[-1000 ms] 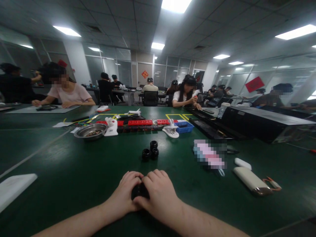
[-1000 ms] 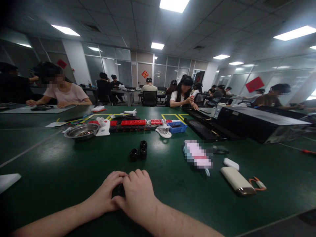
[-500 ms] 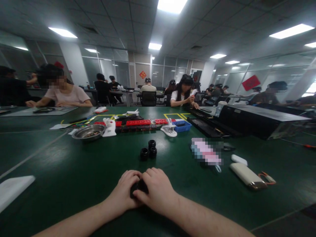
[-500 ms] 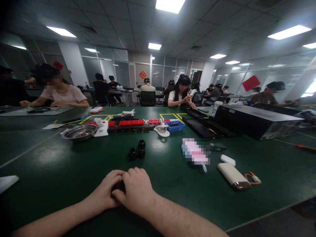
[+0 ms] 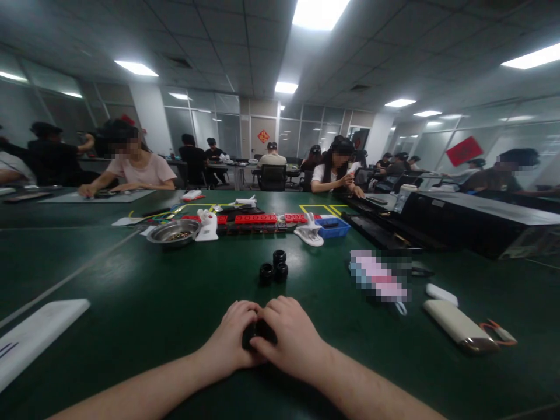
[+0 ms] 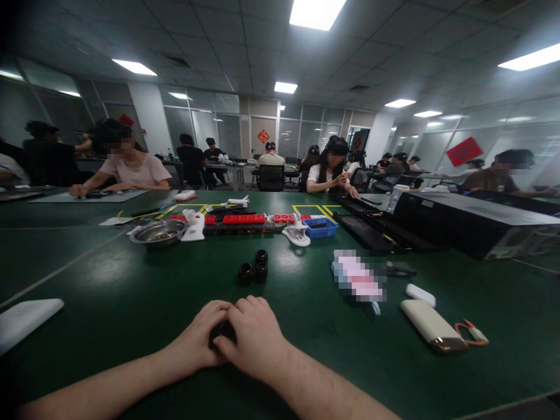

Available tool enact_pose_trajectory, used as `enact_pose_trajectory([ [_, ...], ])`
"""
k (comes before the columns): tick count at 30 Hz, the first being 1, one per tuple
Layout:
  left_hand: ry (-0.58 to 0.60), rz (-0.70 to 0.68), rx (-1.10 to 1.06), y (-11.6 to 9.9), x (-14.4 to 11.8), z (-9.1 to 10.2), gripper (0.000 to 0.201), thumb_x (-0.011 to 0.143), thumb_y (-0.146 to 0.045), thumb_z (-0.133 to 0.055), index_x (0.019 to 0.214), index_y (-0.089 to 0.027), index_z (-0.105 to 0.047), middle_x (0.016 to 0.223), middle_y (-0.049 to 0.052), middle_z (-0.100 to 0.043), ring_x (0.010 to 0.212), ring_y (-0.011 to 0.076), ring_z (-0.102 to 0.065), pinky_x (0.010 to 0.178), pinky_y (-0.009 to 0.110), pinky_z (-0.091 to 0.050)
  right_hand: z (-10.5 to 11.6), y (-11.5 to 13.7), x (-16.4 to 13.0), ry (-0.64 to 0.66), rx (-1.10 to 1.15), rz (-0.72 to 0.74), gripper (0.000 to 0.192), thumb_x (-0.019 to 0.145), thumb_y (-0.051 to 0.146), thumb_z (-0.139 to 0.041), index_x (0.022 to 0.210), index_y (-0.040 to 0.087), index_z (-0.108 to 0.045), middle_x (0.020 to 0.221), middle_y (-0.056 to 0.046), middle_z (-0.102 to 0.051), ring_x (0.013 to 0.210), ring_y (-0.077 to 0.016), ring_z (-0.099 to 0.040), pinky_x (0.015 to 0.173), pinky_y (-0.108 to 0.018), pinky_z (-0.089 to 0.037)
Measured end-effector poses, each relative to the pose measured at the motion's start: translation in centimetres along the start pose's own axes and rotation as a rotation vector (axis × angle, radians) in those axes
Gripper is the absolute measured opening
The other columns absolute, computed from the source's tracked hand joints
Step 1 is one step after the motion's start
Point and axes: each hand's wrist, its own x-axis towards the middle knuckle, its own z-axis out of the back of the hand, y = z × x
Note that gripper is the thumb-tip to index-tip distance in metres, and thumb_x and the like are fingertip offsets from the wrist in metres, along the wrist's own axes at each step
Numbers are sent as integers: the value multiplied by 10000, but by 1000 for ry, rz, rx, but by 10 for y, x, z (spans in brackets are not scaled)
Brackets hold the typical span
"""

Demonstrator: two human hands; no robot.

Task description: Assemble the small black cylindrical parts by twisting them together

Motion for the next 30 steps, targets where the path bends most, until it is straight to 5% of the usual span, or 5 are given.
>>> enact_pose_trajectory([
  [5, -8, 8, -12, 4, -1, -1, 398, 549, -255, -714, 899, -190, -535, 1054, 56, -497, 1015, 265, -440, 885, 403, -377, 10, -2, -2, -3, 173, 122, 443, 661, 137, -585, 1091, 186, -491, 1053, -46, -575, 980, -206, -492, 876, -331, -350],
  [12, -26, -11, 30, 4, 0, -3, 359, 527, -332, -745, 776, -195, -525, 1020, 37, -506, 980, 261, -451, 865, 407, -379, 1, -3, 0, -87, 21, -36, 389, 675, 414, -672, 964, 189, -541, 909, -41, -587, 867, -216, -504, 776, -344, -377],
  [19, -7, 11, 7, -2, 0, 1, 440, 556, -276, -701, 956, -205, -532, 1023, 48, -495, 992, 268, -439, 886, 411, -363, 9, -1, -2, 19, 150, 145, 405, 649, 107, -582, 1039, 190, -510, 1004, -33, -580, 944, -190, -490, 878, -318, -349],
  [26, -7, 53, 36, -3, -3, 3, 352, 573, -378, -719, 799, -188, -528, 941, 24, -487, 888, 229, -446, 756, 345, -403, 5, -2, 1, -18, 3, -72, 371, 667, 435, -669, 920, 181, -573, 849, -44, -598, 809, -218, -523, 702, -329, -410],
  [30, 29, 94, 61, -8, -2, 5, 329, 585, -378, -711, 776, -180, -531, 864, 9, -475, 822, 211, -443, 697, 317, -393, 6, -4, 1, 75, -21, -9, 285, 656, 323, -693, 878, 183, -580, 851, -39, -602, 817, -214, -528, 725, -318, -415],
])
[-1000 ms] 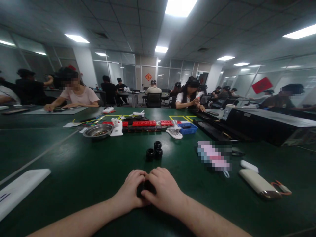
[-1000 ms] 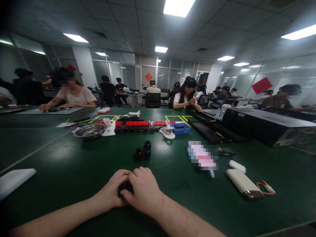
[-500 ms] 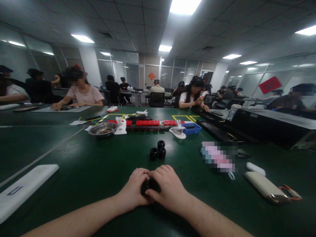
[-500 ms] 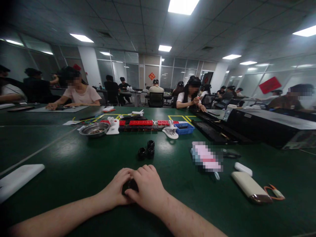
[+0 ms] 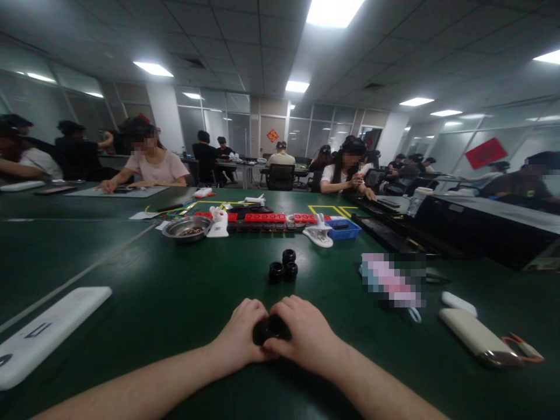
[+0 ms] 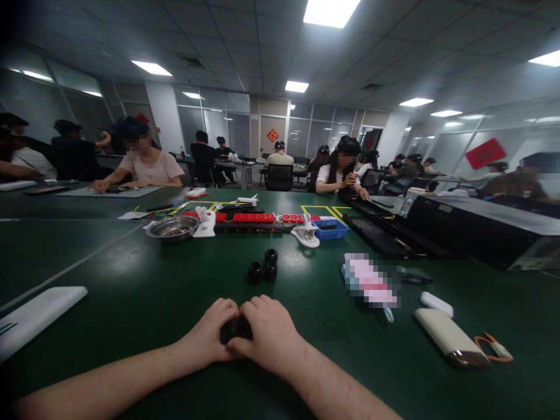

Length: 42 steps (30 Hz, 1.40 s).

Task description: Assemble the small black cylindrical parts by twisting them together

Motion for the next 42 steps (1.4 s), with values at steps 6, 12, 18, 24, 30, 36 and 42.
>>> enact_pose_trajectory([
  [6, 17, 22, -3, 2, 2, 0, 383, 586, -432, -706, 790, -172, -513, 847, 9, -472, 798, 206, -434, 668, 303, -372, 10, -3, -5, 21, 160, 68, 473, 662, 255, -680, 1094, 180, -503, 1049, -54, -579, 955, -211, -509, 844, -317, -387],
  [12, 20, 26, 16, 5, 2, -2, 404, 560, -452, -723, 744, -175, -493, 814, 0, -471, 779, 198, -431, 637, 279, -346, 0, -1, 0, -81, 12, -87, 359, 690, 472, -642, 872, 168, -586, 841, -50, -598, 811, -225, -519, 685, -326, -408],
  [18, 39, 21, 0, 2, 2, -1, 324, 587, -380, -691, 751, -178, -498, 814, -2, -467, 780, 194, -433, 656, 281, -349, -3, 1, -1, -23, 71, 110, 238, 688, 178, -614, 922, 175, -574, 903, -39, -600, 878, -200, -501, 825, -318, -379],
  [24, 38, 60, -5, 5, 1, -1, 415, 558, -459, -710, 786, -181, -503, 858, 6, -476, 805, 203, -435, 660, 287, -354, 3, -2, -2, -110, 135, 26, 273, 720, 253, -609, 977, 180, -553, 948, -47, -587, 902, -210, -497, 811, -336, -384],
  [30, 9, 30, 29, 8, 3, -7, 400, 517, -397, -747, 729, -180, -486, 804, -10, -467, 778, 193, -434, 640, 273, -339, -7, -1, 2, -104, -65, -92, 325, 686, 466, -643, 800, 167, -585, 812, -57, -590, 801, -230, -502, 717, -354, -396],
  [36, -4, -8, 7, 14, 4, -10, 365, 569, -386, -707, 779, -180, -491, 825, -4, -462, 779, 187, -432, 662, 277, -347, -3, -1, -1, -9, 104, 101, 331, 666, 149, -594, 994, 183, -559, 973, -36, -595, 917, -195, -499, 862, -311, -371],
  [42, -2, 9, 19, 13, 3, -9, 412, 534, -427, -730, 749, -183, -476, 820, -1, -474, 778, 198, -434, 644, 282, -343, -3, -5, -2, -141, 127, -20, 415, 692, 322, -640, 1061, 173, -522, 1021, -68, -561, 957, -231, -478, 858, -373, -373],
])
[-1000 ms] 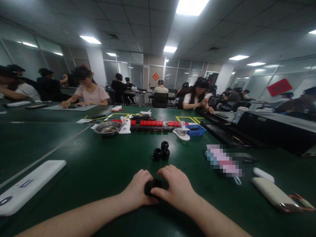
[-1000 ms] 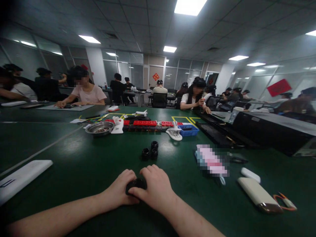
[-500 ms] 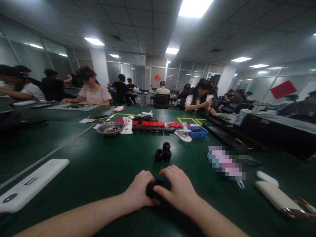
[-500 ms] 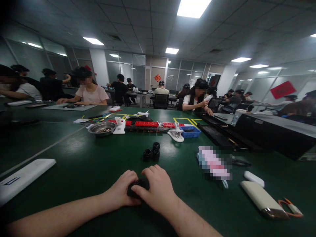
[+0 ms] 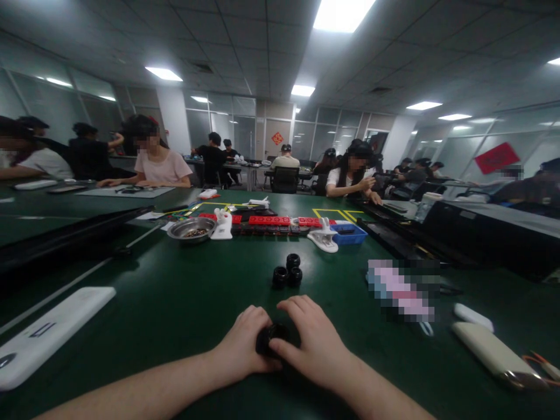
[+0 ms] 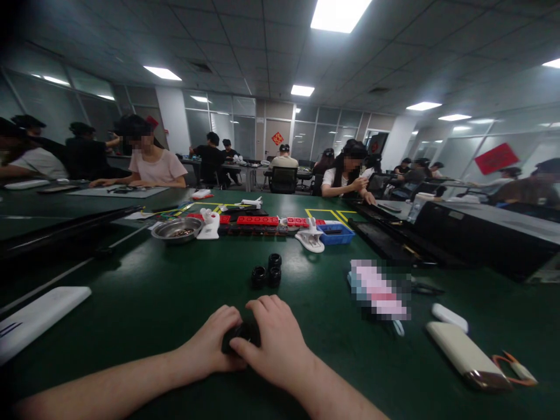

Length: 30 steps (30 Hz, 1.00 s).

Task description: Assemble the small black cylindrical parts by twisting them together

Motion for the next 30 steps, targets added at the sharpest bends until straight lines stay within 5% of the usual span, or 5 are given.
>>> enact_pose_trajectory([
  [8, 31, 19, -21, -7, 1, 5, 336, 569, -360, -691, 775, -183, -493, 832, 8, -471, 777, 197, -439, 684, 306, -364, -12, 5, -1, 6, 61, 85, 271, 695, 179, -564, 965, 179, -529, 934, -57, -562, 871, -214, -469, 822, -368, -375],
  [12, 32, 21, -18, -4, 1, 2, 324, 570, -348, -686, 776, -187, -495, 827, 1, -466, 777, 196, -436, 685, 304, -364, -5, 7, -2, 89, 210, 180, 469, 556, 65, -452, 1008, 185, -487, 1002, -56, -542, 941, -210, -470, 916, -385, -324],
  [19, 21, 22, -34, -3, 1, 3, 394, 525, -383, -735, 746, -189, -472, 831, -3, -476, 774, 191, -439, 671, 292, -357, -12, 2, 1, -53, 133, -59, 335, 695, 239, -608, 1011, 188, -508, 1034, -82, -523, 966, -249, -457, 855, -392, -376],
  [24, 35, 39, -34, -7, 1, 7, 416, 504, -372, -764, 762, -189, -494, 838, -10, -476, 792, 193, -443, 687, 289, -359, -12, 2, 2, 18, 178, -90, 224, 725, 199, -586, 945, 191, -543, 913, -54, -568, 880, -225, -495, 815, -378, -399],
  [30, 40, 28, -65, -4, 0, 6, 491, 510, -438, -761, 852, -184, -516, 869, 8, -490, 818, 211, -446, 704, 309, -364, -2, 1, 0, 69, 306, 81, 448, 661, 12, -442, 1059, 206, -508, 1067, -44, -551, 1046, -190, -449, 962, -365, -312],
])
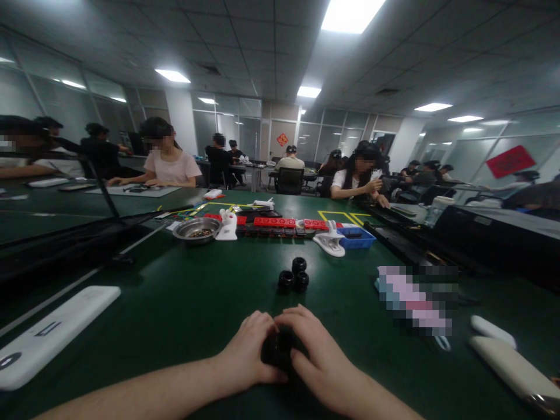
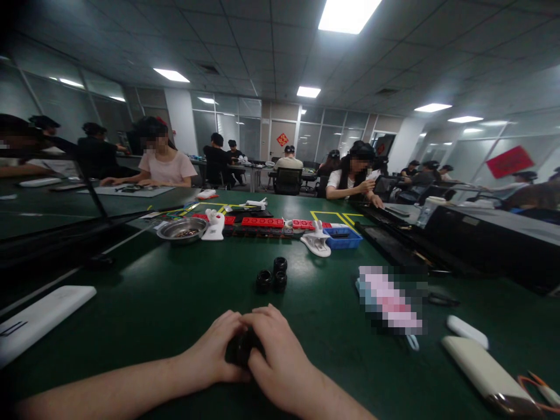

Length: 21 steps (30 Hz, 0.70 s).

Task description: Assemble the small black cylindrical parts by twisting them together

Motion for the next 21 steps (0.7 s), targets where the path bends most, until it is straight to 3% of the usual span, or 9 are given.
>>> enact_pose_trajectory([
  [6, -31, -32, 46, 1, 1, -3, 394, 559, -435, -706, 754, -186, -472, 823, 7, -483, 776, 199, -443, 673, 301, -361, -7, -2, 1, -91, -174, -96, 442, 653, 263, -664, 1059, 180, -510, 1025, -74, -558, 959, -247, -475, 869, -400, -374],
  [10, 0, -6, 36, -4, 0, 0, 370, 566, -395, -698, 802, -187, -505, 852, 14, -484, 801, 207, -446, 697, 309, -372, -7, 1, 1, -9, -137, -52, 358, 658, 128, -561, 1010, 184, -519, 963, -52, -573, 906, -210, -493, 844, -357, -386],
  [13, 32, 16, 27, -8, -1, 3, 357, 591, -362, -678, 862, -193, -519, 864, 13, -484, 817, 212, -447, 704, 309, -383, -6, 4, 0, 42, -74, 47, 452, 583, 45, -477, 1010, 191, -508, 997, -46, -562, 937, -200, -490, 871, -345, -371],
  [16, 30, 12, 34, -8, -1, 3, 352, 586, -349, -682, 854, -200, -510, 874, 12, -489, 824, 210, -450, 716, 308, -386, -8, 2, -1, -28, -105, 41, 418, 621, 97, -514, 1028, 190, -491, 1012, -50, -554, 956, -209, -480, 877, -364, -358],
  [21, 14, 4, 61, -6, 0, 2, 342, 568, -371, -707, 760, -192, -488, 834, 6, -493, 798, 206, -458, 681, 304, -386, -13, -5, 0, -169, -249, -113, 314, 687, 315, -643, 939, 182, -511, 916, -50, -558, 872, -214, -483, 790, -354, -394],
])
